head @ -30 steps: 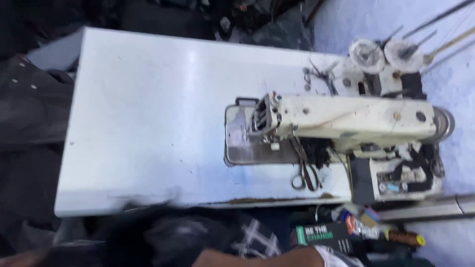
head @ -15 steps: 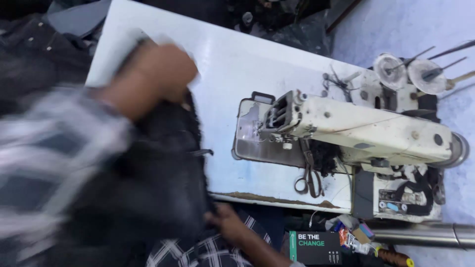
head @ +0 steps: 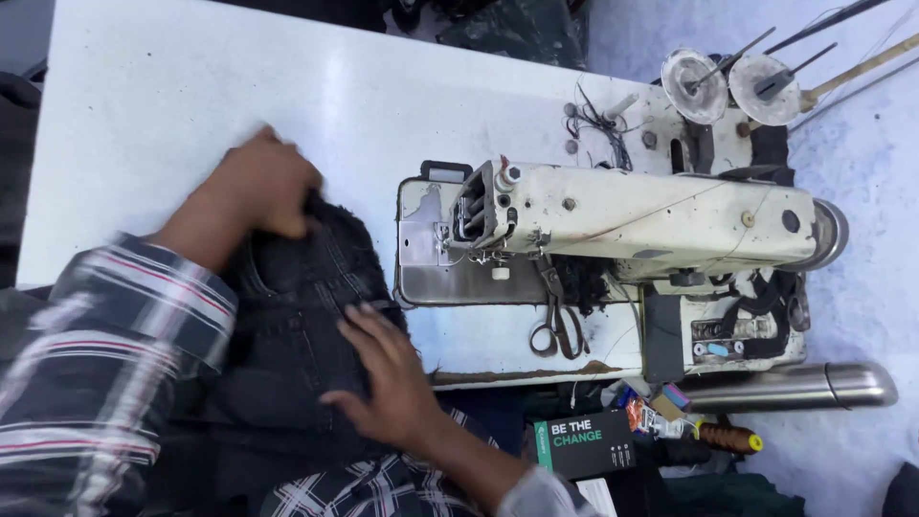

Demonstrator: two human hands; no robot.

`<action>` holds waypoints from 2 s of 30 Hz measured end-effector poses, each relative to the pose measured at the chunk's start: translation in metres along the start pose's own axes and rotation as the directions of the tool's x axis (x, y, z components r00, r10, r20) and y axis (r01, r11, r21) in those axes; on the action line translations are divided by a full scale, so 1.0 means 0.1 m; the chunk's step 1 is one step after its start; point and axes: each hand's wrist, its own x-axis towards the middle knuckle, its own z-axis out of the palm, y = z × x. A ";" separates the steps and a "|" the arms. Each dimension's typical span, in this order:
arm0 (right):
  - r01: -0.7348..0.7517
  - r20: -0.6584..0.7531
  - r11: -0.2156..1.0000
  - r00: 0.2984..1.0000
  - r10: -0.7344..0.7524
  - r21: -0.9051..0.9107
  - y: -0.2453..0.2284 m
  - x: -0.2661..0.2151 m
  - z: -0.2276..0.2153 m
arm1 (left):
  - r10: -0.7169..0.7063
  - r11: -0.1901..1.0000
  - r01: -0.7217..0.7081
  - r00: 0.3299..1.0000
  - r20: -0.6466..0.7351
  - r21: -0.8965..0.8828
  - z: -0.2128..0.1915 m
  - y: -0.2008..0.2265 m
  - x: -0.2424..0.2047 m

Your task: The person uses a pair of scissors to trim the frayed edges of a pair of black jeans laid out on a white table. They repeatedly reposition the jeans to access different sections of the hem and side seams, cutting away excess fabric and loose threads.

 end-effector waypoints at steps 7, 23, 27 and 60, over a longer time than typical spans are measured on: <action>0.189 0.265 0.953 0.956 -0.123 -0.239 0.24 0.07 0.20 | -0.311 0.812 0.385 0.921 0.234 -0.438 0.49 -1.25 -0.02; 0.281 0.466 0.914 0.877 -0.120 -0.294 0.15 0.29 -0.05 | -0.411 -0.005 0.152 0.901 0.141 -0.988 0.61 -0.64 -0.33; 0.290 0.493 0.914 0.861 -0.121 -0.283 0.19 0.27 -0.02 | -0.539 0.524 0.252 0.838 -0.088 -0.813 0.43 -0.47 -0.42; 0.180 0.236 0.786 0.971 -0.045 -0.591 0.56 -0.04 -0.44 | -0.422 0.788 0.055 0.773 -0.473 -0.614 0.77 1.55 -0.82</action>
